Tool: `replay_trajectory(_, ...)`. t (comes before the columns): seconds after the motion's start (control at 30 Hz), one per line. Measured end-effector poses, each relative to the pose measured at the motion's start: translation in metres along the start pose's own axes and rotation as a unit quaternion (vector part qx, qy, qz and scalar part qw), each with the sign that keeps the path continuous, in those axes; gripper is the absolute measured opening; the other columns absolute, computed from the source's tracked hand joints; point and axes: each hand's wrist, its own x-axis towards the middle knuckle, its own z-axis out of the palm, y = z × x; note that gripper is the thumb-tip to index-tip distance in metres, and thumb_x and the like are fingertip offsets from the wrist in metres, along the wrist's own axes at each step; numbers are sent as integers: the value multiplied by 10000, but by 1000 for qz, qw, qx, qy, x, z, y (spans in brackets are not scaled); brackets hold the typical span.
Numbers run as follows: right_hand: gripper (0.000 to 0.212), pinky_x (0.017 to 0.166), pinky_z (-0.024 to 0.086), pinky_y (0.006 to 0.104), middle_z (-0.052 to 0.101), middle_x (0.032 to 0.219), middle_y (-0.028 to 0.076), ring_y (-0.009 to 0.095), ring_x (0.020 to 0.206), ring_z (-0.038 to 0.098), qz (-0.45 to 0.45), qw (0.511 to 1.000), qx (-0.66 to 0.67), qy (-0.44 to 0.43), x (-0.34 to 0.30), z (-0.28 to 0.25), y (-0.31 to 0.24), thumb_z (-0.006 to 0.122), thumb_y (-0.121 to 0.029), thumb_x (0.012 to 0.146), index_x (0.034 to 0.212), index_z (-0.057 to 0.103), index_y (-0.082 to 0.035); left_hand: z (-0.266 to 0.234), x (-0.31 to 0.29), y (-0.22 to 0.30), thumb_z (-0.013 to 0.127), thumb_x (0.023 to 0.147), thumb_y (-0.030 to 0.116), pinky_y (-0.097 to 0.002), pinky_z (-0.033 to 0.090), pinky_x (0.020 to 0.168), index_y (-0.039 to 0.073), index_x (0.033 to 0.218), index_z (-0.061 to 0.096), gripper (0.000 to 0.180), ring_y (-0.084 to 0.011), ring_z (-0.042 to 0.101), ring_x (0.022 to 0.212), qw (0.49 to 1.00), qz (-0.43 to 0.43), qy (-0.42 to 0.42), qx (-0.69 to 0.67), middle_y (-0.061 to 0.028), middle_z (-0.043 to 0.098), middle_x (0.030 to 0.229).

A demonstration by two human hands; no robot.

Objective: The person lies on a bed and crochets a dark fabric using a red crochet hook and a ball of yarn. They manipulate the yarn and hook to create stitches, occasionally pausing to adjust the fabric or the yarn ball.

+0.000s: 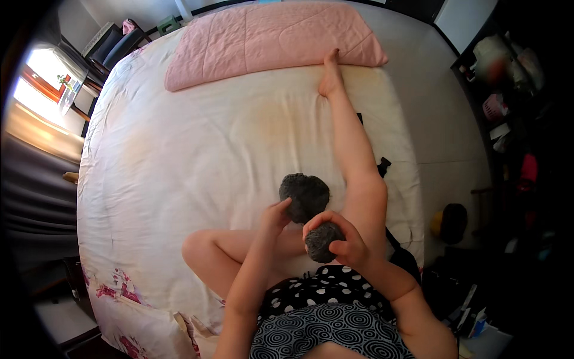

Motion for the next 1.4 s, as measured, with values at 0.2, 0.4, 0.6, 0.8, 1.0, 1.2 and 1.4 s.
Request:
replay_trajectory(0.2, 445, 575, 473, 264, 520, 972, 153, 205, 753, 563, 26, 988, 152, 5, -3, -26, -14, 558, -303, 812, 1108, 418, -1, 16, -73, 72, 590, 739, -1, -332, 495, 673, -18, 1026, 497, 302, -223, 588, 791, 923, 369, 111, 9, -119, 584, 906)
replay_trajectory(0.4, 355, 610, 482, 289, 542, 954, 107, 185, 781, 560, 113, 975, 187, 51, 15, -52, 33, 511, -260, 842, 1091, 456, -13, -1, -53, 58, 616, 763, 59, -291, 503, 650, -2, 1064, 541, 317, -216, 607, 794, 721, 470, 50, 506, -134, 542, 1075)
replay_trajectory(0.6, 314, 655, 481, 333, 570, 964, 79, 193, 834, 557, 115, 969, 200, 87, 20, -137, 82, 512, -231, 838, 1088, 484, -44, -93, -36, 84, 548, 688, -54, -401, 411, 844, 106, 1004, 580, 356, -311, 487, 1054, 612, 520, 256, 538, -143, 456, 1217)
replay_trajectory(0.8, 279, 777, 440, 377, 566, 1009, 73, 220, 895, 540, 56, 974, 139, 171, 58, -90, 12, 503, -210, 840, 1060, 509, -37, -125, -38, 117, 609, 603, -41, -493, 275, 971, 236, 1221, 371, 719, -280, 199, 1287, 520, 209, 187, 807, -77, 166, 1408)
replay_trajectory(1.0, 303, 633, 406, 334, 473, 800, 32, 155, 653, 430, -76, 963, 193, 173, 109, -143, 6, 552, -325, 834, 971, 457, -73, -156, -2, 91, 706, 576, 97, -502, 355, 900, 181, 1173, 410, 672, -377, 250, 1232, 516, 245, 130, 811, -118, 223, 1364)
replay_trajectory(1.2, 287, 656, 425, 325, 525, 806, 74, 199, 698, 487, -71, 956, -241, 154, 154, -137, 43, 564, -249, 800, 951, 478, -21, -132, -26, 123, 625, 679, 78, -331, 450, 768, 65, 1056, 534, 388, -257, 563, 877, 811, 205, 75, 543, -117, 582, 970)
replay_trajectory(1.4, 308, 659, 449, 373, 581, 797, 118, 285, 718, 548, 4, 859, -508, 53, 144, -154, 108, 650, -236, 701, 878, 521, -19, -98, -84, 122, 602, 706, 53, -273, 444, 756, -8, 1098, 485, 413, -142, 534, 870, 963, 220, -75, 136, -70, 572, 948)
